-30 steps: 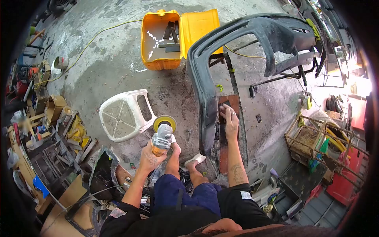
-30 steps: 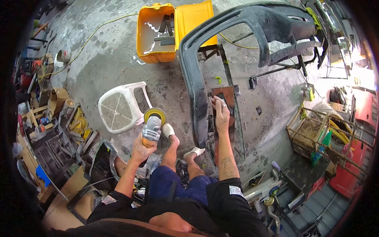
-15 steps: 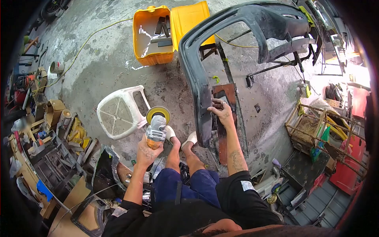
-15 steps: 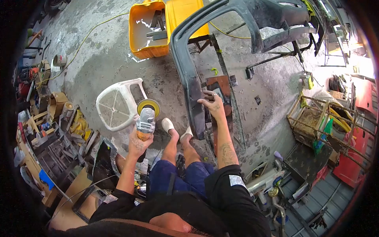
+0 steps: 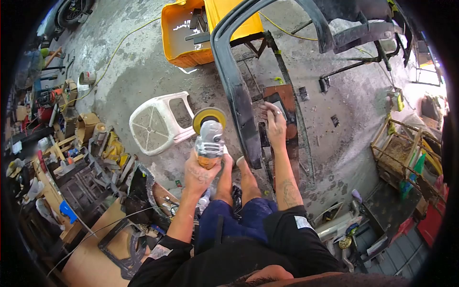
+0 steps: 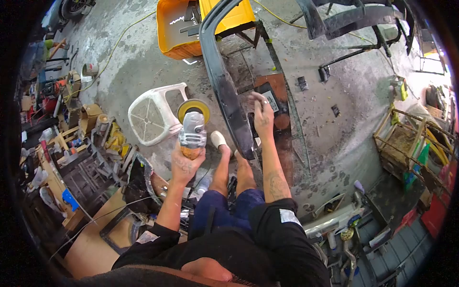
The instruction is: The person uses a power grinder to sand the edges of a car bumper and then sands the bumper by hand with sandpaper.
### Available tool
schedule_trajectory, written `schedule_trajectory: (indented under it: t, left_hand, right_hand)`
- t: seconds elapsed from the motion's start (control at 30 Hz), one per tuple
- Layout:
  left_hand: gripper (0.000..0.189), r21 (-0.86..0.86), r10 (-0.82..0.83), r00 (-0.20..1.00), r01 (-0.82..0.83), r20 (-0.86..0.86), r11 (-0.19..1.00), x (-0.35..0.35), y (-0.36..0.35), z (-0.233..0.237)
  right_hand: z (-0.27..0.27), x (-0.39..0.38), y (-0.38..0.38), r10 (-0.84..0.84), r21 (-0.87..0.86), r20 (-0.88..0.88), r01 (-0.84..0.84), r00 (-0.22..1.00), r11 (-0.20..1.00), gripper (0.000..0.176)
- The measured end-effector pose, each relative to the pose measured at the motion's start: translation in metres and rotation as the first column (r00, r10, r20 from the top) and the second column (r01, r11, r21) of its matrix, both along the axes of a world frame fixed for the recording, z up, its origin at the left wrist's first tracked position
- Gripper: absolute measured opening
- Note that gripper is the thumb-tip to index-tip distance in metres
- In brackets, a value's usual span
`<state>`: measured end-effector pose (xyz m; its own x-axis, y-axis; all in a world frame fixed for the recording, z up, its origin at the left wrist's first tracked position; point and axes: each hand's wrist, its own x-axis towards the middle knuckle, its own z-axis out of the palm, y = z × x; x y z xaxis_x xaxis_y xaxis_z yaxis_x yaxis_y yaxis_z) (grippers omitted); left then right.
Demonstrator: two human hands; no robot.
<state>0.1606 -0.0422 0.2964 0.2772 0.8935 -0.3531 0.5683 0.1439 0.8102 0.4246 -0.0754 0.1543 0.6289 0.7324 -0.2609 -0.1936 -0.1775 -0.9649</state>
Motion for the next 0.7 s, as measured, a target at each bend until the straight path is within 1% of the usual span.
schedule_trajectory:
  t: [0.03, 0.1, 0.17, 0.23, 0.3, 0.33, 0.37, 0.4, 0.43, 0.5, 0.53, 0.63, 0.67, 0.7]
  left_hand:
    - [0.04, -0.006, 0.006, 1.0, -0.006, 0.029, 1.0, 0.012, -0.003, 0.002]
    - [0.041, -0.001, -0.007, 1.0, 0.007, -0.022, 1.0, 0.031, -0.009, 0.001]
    - [0.045, 0.09, -0.019, 0.999, 0.022, -0.043, 0.996, 0.049, -0.012, -0.001]
    - [0.044, 0.108, -0.021, 0.997, 0.03, -0.079, 0.994, 0.06, -0.015, -0.002]
    - [0.044, 0.114, 0.003, 0.993, 0.01, -0.118, 0.993, 0.067, -0.017, -0.001]
    - [0.044, 0.129, -0.012, 0.992, 0.028, -0.124, 0.991, 0.069, -0.017, 0.0]
    - [0.044, 0.136, -0.013, 0.99, 0.032, -0.139, 0.99, 0.072, -0.017, 0.001]
    - [0.045, 0.138, -0.015, 0.979, 0.043, -0.204, 0.989, 0.074, -0.018, 0.002]
    - [0.046, 0.138, -0.016, 0.963, 0.055, -0.268, 0.989, 0.076, -0.018, 0.004]
    - [0.047, 0.138, -0.01, 0.956, 0.053, -0.292, 0.989, 0.081, -0.019, 0.007]
    - [0.047, 0.135, -0.002, 0.956, 0.043, -0.295, 0.99, 0.083, -0.02, 0.009]
    - [0.048, 0.134, 0.001, 0.947, 0.045, -0.321, 0.99, 0.09, -0.022, 0.011]
    - [0.049, 0.133, -0.004, 0.941, 0.052, -0.338, 0.99, 0.092, -0.022, 0.011]
    - [0.049, 0.133, -0.003, 0.939, 0.052, -0.344, 0.99, 0.094, -0.022, 0.01]
  right_hand:
    - [-0.003, -0.001, -0.018, -0.016, -0.006, 0.115, 0.017, 0.993, 1.0, 0.028]
    - [-0.004, -0.003, -0.065, 0.133, -0.15, 0.053, -0.124, 0.99, 0.981, 0.027]
    - [0.005, -0.035, -0.092, 0.155, -0.063, -0.164, -0.167, 0.974, 0.984, 0.024]
    - [0.027, -0.073, -0.103, 0.254, -0.066, -0.382, -0.3, 0.889, 0.952, 0.035]
    - [0.026, -0.106, -0.122, 0.485, 0.146, -0.422, -0.471, 0.766, 0.87, 0.053]
    - [0.032, -0.114, -0.128, 0.518, 0.234, -0.603, -0.487, 0.607, 0.842, 0.064]
    - [0.039, -0.121, -0.131, 0.536, 0.325, -0.74, -0.481, 0.407, 0.814, 0.078]
    - [0.045, -0.129, -0.131, 0.593, 0.38, -0.727, -0.517, 0.346, 0.767, 0.091]
    - [0.049, -0.137, -0.129, 0.597, 0.391, -0.728, -0.51, 0.337, 0.766, 0.091]
    - [0.057, -0.15, -0.123, 0.603, 0.402, -0.657, -0.467, 0.452, 0.788, 0.094]
    - [0.059, -0.154, -0.12, 0.605, 0.41, -0.659, -0.461, 0.448, 0.787, 0.094]
    - [0.065, -0.163, -0.109, 0.498, 0.341, -0.696, -0.373, 0.516, 0.863, 0.088]
    - [0.067, -0.165, -0.105, 0.499, 0.345, -0.699, -0.37, 0.512, 0.863, 0.088]
    - [0.068, -0.167, -0.102, 0.479, 0.341, -0.676, -0.34, 0.56, 0.877, 0.083]
